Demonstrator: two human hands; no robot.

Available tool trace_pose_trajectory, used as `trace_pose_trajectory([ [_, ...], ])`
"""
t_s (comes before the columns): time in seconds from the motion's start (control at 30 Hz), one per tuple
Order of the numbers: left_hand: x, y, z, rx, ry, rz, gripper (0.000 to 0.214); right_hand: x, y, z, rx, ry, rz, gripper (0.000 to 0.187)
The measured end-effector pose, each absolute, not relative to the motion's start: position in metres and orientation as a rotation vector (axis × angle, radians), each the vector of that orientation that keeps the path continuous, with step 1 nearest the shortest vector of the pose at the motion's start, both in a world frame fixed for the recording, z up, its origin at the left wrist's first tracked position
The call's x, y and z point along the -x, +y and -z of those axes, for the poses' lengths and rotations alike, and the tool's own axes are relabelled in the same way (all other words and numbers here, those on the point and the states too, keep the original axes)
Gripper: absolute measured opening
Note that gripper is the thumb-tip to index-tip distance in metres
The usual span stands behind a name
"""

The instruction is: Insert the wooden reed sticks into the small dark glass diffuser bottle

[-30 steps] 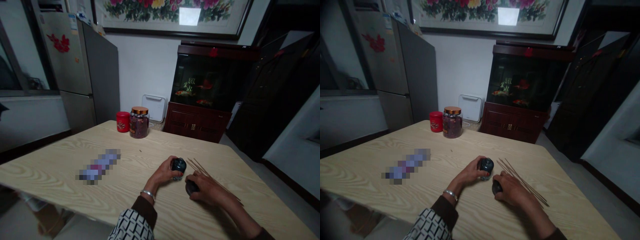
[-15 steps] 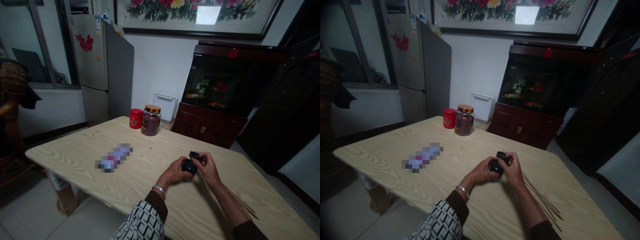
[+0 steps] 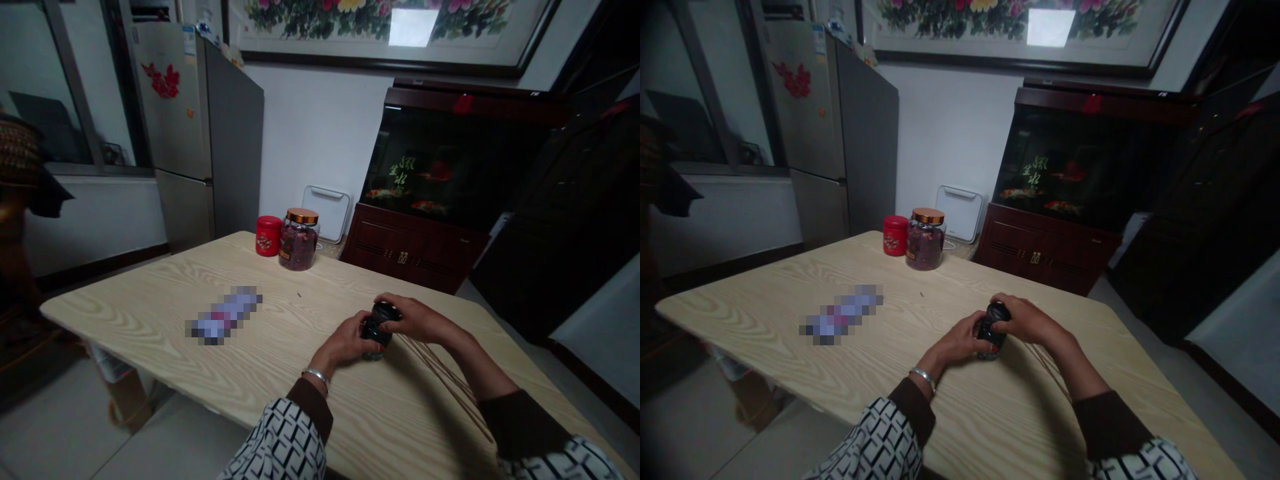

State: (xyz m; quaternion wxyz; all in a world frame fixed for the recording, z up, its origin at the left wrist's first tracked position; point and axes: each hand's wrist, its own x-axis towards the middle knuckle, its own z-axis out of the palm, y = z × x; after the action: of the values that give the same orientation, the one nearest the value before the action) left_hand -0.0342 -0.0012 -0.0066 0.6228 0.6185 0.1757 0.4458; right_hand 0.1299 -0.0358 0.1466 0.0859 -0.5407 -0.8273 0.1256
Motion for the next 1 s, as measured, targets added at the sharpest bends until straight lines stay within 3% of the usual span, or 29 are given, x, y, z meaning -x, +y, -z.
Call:
trace_pose_trajectory([
  [0.13, 0.036, -0.004, 0.002, -1.454, 0.45, -1.006, 0.062, -0.118, -0.033, -0.152, 1.812, -2.544, -0.12, 0.048],
  [0.27, 0.034, -0.002, 0.003, -1.454, 0.414, -1.018, 0.059, -0.112, -0.029, -0.148, 2.01, -2.524, 0.092, 0.07],
  [0.37, 0.032, 0.0, 0.005, -1.451, 0.432, -1.038, 0.066, -0.118, -0.028, -0.151, 1.938, -2.471, -0.088, 0.081],
  [0.53, 0.032, 0.0, 0.005, -1.43, 0.427, -1.012, 0.065, -0.132, -0.031, -0.166, 1.479, -2.587, -0.544, 0.071],
  [0.67, 0.033, -0.003, 0.001, -1.412, 0.439, -1.0, 0.063, -0.127, -0.031, -0.164, 1.617, -2.616, -0.295, 0.055],
  [0.8, 0.033, -0.004, 0.001, -1.45, 0.441, -1.024, 0.065, -0.12, -0.033, -0.155, 1.931, -2.488, 0.081, 0.074],
  [1.0, 0.032, 0.001, 0.005, -1.45, 0.431, -1.029, 0.063, -0.132, -0.038, -0.16, 1.582, -2.57, -0.301, 0.079],
])
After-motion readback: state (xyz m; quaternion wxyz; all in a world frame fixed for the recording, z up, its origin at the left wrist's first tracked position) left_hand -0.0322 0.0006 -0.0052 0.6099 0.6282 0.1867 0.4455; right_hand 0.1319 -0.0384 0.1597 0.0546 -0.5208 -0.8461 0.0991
